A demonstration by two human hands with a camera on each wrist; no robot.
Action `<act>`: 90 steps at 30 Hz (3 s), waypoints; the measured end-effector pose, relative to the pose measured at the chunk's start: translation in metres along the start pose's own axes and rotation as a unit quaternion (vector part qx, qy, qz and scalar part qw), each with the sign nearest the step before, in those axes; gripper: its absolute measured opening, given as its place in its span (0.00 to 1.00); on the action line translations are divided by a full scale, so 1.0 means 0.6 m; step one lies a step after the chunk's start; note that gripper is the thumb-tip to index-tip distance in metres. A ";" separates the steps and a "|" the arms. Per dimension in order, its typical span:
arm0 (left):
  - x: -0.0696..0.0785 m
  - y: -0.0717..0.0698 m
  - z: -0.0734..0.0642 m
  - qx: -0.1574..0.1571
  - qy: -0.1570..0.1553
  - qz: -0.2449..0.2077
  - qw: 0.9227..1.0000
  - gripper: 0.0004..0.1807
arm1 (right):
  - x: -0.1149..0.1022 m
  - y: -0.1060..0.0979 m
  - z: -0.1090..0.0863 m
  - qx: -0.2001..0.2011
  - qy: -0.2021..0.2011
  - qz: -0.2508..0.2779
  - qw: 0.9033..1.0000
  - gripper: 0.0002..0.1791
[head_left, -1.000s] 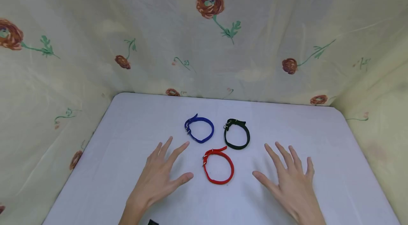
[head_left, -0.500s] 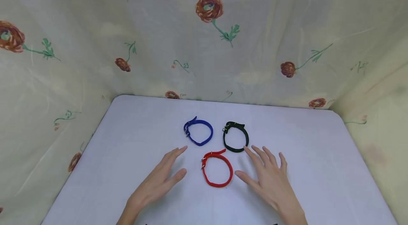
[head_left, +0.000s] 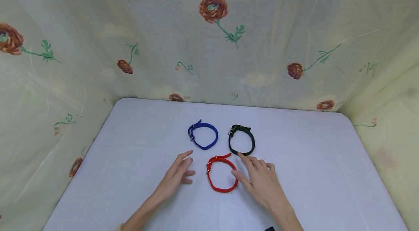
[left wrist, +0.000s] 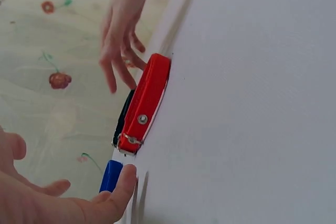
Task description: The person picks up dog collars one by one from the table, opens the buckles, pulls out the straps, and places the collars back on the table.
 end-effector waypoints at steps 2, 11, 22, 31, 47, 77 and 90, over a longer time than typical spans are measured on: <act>0.000 0.004 0.007 -0.008 -0.007 -0.028 1.000 0.35 | -0.003 0.002 0.004 -0.002 0.002 0.002 1.000 0.35; -0.011 0.023 0.025 -0.067 -0.027 -0.170 0.983 0.37 | -0.009 0.018 0.022 -0.069 0.036 0.052 0.996 0.33; -0.019 0.059 0.033 -0.098 -0.039 -0.255 0.961 0.37 | -0.019 0.030 0.009 -0.074 0.027 0.095 0.992 0.25; -0.006 0.052 0.017 -0.074 -0.033 -0.287 0.955 0.35 | -0.033 0.013 0.003 -0.031 -0.003 0.109 0.994 0.23; 0.027 0.046 -0.024 -0.023 0.028 0.039 0.999 0.23 | -0.096 -0.032 -0.041 -0.040 -0.032 0.110 0.993 0.31; 0.094 0.116 -0.085 0.023 0.180 0.212 0.960 0.19 | -0.099 -0.034 -0.081 -0.070 -0.103 0.423 0.898 0.14; 0.099 0.112 -0.084 0.013 0.151 0.178 0.972 0.17 | -0.100 -0.039 -0.084 -0.063 -0.105 0.426 0.897 0.12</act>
Point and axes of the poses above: each hand's wrist, its own z-axis towards the middle knuckle, its own y-axis out of the palm, x = y × z, the point moved 5 cm from there along z, towards the middle knuckle, and after that the axes turned 14 degrees about -x, right-handed, at the moved point
